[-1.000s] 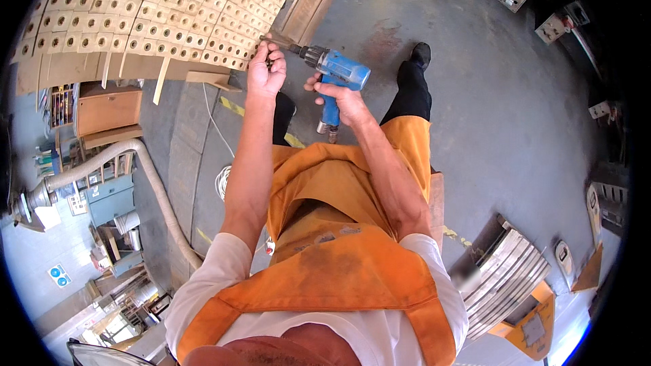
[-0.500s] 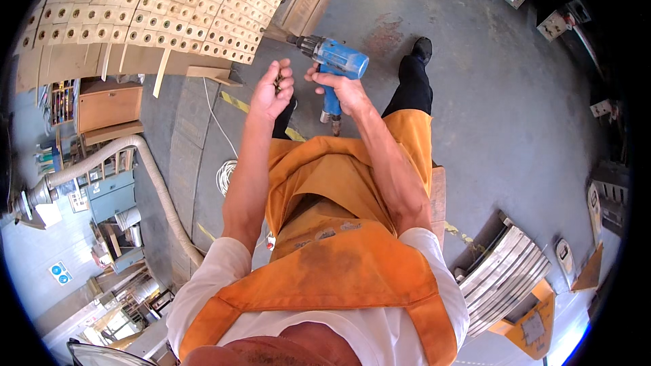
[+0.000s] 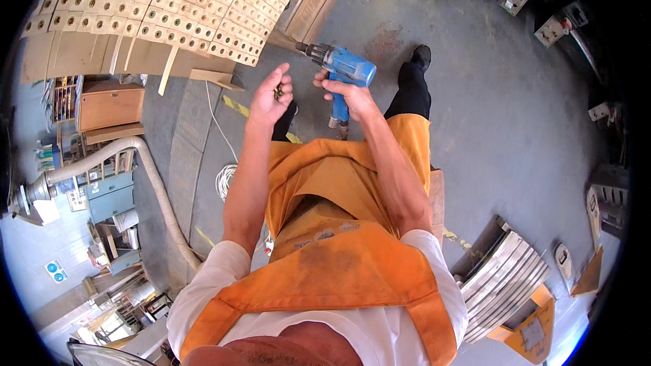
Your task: The person uses a blue pneumatic drill to create holes in a large wooden board with a pre-marked grid pattern. The person holds the drill with both hands, aligns it with the grid, and drills into the wood repeatedly.
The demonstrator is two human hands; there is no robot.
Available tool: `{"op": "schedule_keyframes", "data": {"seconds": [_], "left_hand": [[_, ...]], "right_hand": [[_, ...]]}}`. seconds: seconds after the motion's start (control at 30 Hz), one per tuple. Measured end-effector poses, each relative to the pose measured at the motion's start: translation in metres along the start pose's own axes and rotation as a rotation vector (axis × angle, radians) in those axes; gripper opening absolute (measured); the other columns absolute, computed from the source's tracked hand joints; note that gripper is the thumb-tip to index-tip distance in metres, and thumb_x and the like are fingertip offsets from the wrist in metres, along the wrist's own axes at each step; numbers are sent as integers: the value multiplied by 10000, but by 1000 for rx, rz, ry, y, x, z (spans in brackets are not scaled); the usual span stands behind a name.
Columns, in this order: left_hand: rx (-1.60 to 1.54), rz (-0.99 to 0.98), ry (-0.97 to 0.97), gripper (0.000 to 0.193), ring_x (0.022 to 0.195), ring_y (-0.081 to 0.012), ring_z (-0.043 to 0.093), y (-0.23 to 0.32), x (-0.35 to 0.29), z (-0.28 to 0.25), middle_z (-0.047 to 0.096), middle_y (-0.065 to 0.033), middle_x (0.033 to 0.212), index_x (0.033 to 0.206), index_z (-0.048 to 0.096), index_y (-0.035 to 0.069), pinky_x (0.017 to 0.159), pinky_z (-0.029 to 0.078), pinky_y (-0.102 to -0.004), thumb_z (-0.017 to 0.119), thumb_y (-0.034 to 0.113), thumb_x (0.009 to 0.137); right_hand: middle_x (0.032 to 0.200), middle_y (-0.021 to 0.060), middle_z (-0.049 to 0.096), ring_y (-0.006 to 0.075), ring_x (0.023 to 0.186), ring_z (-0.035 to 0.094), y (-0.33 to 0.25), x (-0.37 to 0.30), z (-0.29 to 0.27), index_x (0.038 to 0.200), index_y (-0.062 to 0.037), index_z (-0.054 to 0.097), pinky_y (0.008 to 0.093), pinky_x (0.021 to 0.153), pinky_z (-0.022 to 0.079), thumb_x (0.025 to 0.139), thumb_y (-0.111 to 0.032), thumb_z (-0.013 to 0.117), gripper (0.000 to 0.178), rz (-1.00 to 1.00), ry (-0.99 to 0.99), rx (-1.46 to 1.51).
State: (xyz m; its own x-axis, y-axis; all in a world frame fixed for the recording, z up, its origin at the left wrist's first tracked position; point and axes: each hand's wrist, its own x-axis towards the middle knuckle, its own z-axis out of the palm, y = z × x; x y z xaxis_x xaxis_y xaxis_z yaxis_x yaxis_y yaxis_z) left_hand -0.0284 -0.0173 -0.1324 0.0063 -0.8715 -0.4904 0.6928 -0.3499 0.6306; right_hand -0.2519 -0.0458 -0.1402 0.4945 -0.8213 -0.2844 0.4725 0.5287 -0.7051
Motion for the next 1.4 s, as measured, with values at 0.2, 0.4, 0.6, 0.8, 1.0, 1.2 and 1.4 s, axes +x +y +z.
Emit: {"op": "schedule_keyframes", "data": {"seconds": [0.2, 0.4, 0.6, 0.8, 1.0, 1.2, 1.4], "left_hand": [[-23, 110, 54, 193, 649, -86, 492, 27, 33, 16, 566, -11, 848, 1090, 566, 60, 458, 357, -193, 563, 187, 945], [-118, 53, -127, 220, 618, -69, 439, 30, 38, 20, 523, -5, 791, 1050, 570, 68, 444, 323, -175, 574, 264, 950], [200, 98, -53, 282, 615, -65, 429, 35, 35, 36, 509, 1, 777, 1038, 563, 46, 444, 317, -168, 582, 311, 945], [336, 28, 114, 230, 606, -63, 444, 40, 50, 47, 502, 6, 755, 1019, 570, 31, 454, 334, -181, 529, 253, 977], [157, 117, 48, 222, 616, -88, 443, 45, 68, 56, 503, -1, 778, 1080, 545, 45, 462, 336, -205, 473, 238, 998], [-4, 185, 98, 204, 631, -112, 468, 40, 83, 51, 516, -10, 785, 1110, 540, 59, 467, 350, -223, 449, 205, 1000], [-50, 133, 105, 191, 643, -116, 485, 40, 74, 42, 528, -20, 799, 1085, 554, 44, 465, 355, -235, 430, 110, 957]], "right_hand": [[1087, 93, 646, 229, 1043, 629, -9, -25, -17, 1131, -38, 572, 282, 714, 496, 825, -40, 654, 317, 35, -28, -16], [1044, 97, 657, 231, 1013, 638, -16, -28, -29, 1117, -41, 579, 287, 686, 501, 809, -39, 665, 321, 61, -100, 48], [1034, 85, 661, 226, 1005, 641, -15, -25, -36, 1117, -45, 585, 293, 694, 497, 798, -47, 680, 333, 72, -62, 36], [1052, 80, 655, 218, 1016, 635, -12, -26, -25, 1122, -45, 584, 291, 708, 486, 800, -53, 680, 336, 16, 10, -87], [1049, 82, 650, 219, 1010, 636, -5, -5, -13, 1091, -38, 584, 284, 700, 487, 818, -39, 659, 283, -4, 34, 97], [996, 74, 646, 218, 978, 644, -1, 18, 2, 1042, -48, 571, 288, 665, 493, 819, -46, 651, 237, -22, 29, 136], [980, 84, 650, 220, 963, 649, -7, 25, -4, 1039, -36, 570, 285, 661, 490, 813, -51, 656, 242, -6, 19, 90]]}}
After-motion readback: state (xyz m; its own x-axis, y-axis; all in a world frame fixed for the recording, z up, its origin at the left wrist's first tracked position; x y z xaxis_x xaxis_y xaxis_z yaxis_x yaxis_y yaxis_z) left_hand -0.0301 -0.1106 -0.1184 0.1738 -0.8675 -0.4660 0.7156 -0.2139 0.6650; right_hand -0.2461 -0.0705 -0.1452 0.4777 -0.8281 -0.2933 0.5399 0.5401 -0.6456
